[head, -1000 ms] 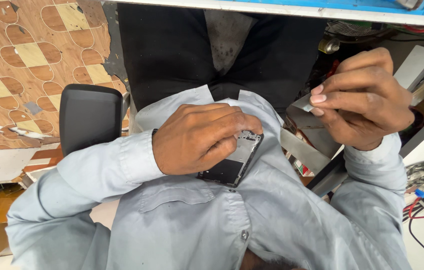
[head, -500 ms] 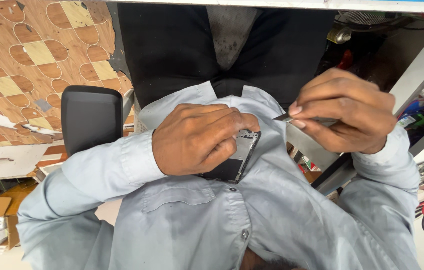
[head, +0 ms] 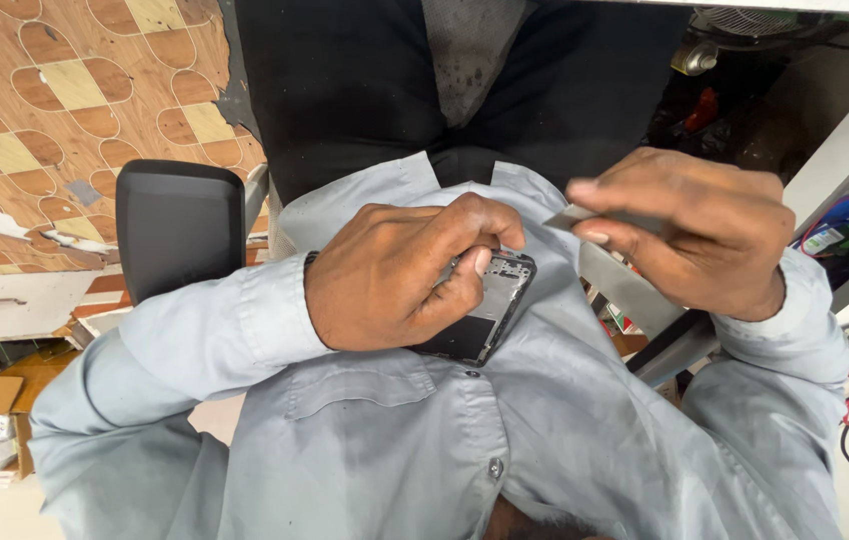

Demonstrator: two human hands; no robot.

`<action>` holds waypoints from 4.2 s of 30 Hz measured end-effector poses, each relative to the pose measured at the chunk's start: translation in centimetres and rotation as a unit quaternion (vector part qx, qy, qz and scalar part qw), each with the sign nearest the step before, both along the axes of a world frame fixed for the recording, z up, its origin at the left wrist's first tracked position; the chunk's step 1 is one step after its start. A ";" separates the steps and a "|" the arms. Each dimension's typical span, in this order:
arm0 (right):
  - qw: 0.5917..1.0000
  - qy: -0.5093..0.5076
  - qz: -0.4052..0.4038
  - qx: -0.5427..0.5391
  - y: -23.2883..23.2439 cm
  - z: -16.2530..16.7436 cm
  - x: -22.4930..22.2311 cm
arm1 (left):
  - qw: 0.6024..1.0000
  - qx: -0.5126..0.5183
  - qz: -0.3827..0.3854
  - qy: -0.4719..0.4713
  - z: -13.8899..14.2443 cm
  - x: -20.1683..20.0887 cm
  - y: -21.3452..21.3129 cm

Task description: The person holds a disassembled phone chassis and applies adhesive from a small bottle to the interior frame using a metal spatula. They spread the adhesive along the edges of the chassis while seated at a repair bench.

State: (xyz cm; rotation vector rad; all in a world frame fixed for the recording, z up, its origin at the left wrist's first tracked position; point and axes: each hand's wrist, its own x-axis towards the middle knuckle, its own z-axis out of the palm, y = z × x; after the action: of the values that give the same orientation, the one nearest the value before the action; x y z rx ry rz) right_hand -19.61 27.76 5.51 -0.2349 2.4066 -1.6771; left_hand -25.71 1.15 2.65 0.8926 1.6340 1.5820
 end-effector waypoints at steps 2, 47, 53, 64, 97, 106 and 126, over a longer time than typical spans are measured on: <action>0.999 0.031 0.040 -0.006 -0.1 -0.3 -0.2 | 1.000 -0.015 -0.008 -0.007 -0.1 0.1 -0.1; 0.986 0.164 -0.020 0.016 3.6 -3.5 1.5 | 0.999 0.009 -0.024 0.037 -0.1 -0.6 0.0; 0.989 0.146 0.003 -0.006 3.5 -3.7 1.1 | 0.999 0.019 -0.021 0.027 -0.2 -0.6 0.1; 0.989 0.132 0.069 0.013 0.9 -0.9 1.7 | 0.999 0.017 0.005 0.040 -0.4 -0.5 0.1; 0.988 -0.094 -0.096 -0.078 -2.2 -2.0 4.1 | 0.997 -0.024 0.007 0.070 -1.3 -0.1 0.0; 0.984 -0.118 -0.103 -0.086 -2.1 -2.0 4.7 | 0.997 -0.012 0.017 0.068 -1.3 0.0 -0.1; 0.982 -0.129 -0.129 -0.055 -3.2 -1.2 5.3 | 0.997 -0.008 0.024 0.074 -1.5 0.4 -0.4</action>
State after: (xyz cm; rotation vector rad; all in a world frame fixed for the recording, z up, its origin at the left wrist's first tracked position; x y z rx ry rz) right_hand -14.28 24.56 4.29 0.2754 2.2292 -1.8200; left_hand -25.36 0.76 1.14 0.9887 1.7795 1.5644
